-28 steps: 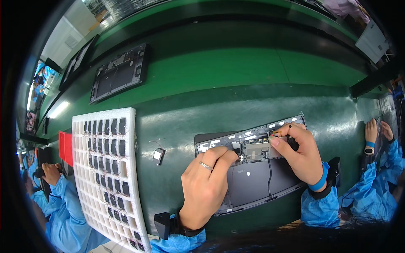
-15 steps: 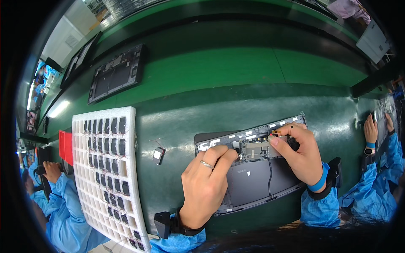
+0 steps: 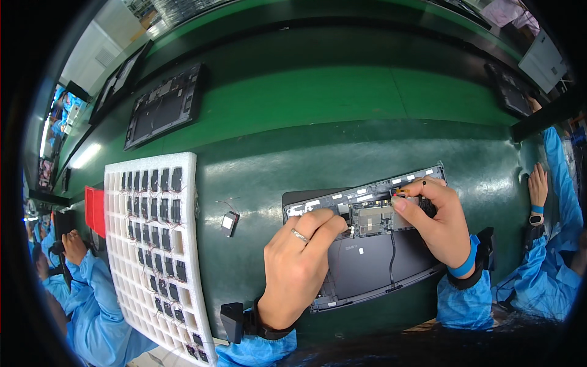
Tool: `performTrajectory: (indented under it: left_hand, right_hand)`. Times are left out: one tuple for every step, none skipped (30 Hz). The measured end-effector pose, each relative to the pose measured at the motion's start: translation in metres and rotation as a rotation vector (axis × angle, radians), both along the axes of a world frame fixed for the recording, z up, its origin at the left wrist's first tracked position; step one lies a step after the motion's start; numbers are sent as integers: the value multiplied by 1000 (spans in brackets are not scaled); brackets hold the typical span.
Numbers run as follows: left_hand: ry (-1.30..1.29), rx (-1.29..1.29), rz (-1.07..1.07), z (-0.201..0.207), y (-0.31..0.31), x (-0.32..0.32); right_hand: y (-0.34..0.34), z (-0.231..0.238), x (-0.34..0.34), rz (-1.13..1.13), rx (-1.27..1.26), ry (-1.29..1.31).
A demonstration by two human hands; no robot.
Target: Installing a circuit board and connecting cables inside a laptop shell on an assembly line.
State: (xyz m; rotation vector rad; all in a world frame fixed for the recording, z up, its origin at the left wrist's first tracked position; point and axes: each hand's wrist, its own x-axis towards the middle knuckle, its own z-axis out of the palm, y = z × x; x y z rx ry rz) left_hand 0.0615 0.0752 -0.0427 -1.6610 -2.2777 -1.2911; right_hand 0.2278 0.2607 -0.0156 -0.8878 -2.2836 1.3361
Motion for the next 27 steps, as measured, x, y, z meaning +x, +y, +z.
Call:
performTrajectory:
  left_hand:
    - [1,0,0,0,0,0]
    - [-6,0,4,0,0,1]
    - [-13,1,7,0,0,1]
    - [-12,1,7,0,0,1]
    - [-5,-1,6,1,0,2]
    - [3,-3,5,2,0,1]
    - [3,-3,5,3,0,1]
    - [32,-15,6,4,0,0]
    - [59,-28,7,5,1,0]
    - [58,-29,7,6,1,1]
    - [78,-46,11,8,2,1]
    - [99,-63,14,9,1,1]
    - [99,-63,16,9,1,0]
    - [77,-61,17,8,0,0]
    - [54,-59,16,6,0,0]
    - [54,-59,16,6,0,0]
    - [47,-25,0,5,-1,0]
    - [39,13,-16,4,-2,0]
    - [40,18,-17,5,-3,0]
    - [36,75,-45,6,-4,2]
    - [34,129,-69,7,-5,4]
    - [37,134,-67,6,-7,6]
    - [5,195,-96,4,-8,8]
    - [-29,255,-132,4,-8,10]
    - [-27,258,-136,4,-7,12]
    - [-28,273,-138,4,-6,15]
    - [-32,288,-141,5,-6,16]
  right_hand:
    - [1,-1,1,-11,-26,-10]
    - [1,-1,1,-23,-52,-21]
    - [1,-2,1,-23,-52,-20]
    - [1,-2,0,-1,-6,-7]
    - [1,-3,0,20,40,6]
    - [0,-2,-1,20,41,6]
    - [0,-1,-1,11,23,-2]
    - [0,0,-2,3,5,-11]
    - [0,1,-2,3,5,-12]
    - [1,2,-3,7,27,-12]
    - [1,2,-3,11,48,-13]
    - [1,1,-3,12,48,-13]
    - [1,-1,-3,17,112,-22]
    - [1,-1,-2,21,177,-32]
    - [-1,-2,-3,21,177,-32]
    - [-3,-1,-5,11,264,-4]
    - [-6,0,-7,0,353,24]
    - [-10,6,-10,-1,358,22]
    - [-13,17,-13,-45,523,15]
    - [-16,25,-13,-90,688,8]
    - [-18,27,-9,-88,693,12]
    - [-23,28,-3,75,461,69]
    - [-26,29,1,235,226,123]
    - [-28,31,2,309,95,122]
    - [-30,32,1,381,-38,122]
    - [-34,24,3,364,-159,158]
    - [-35,25,2,358,-155,158]
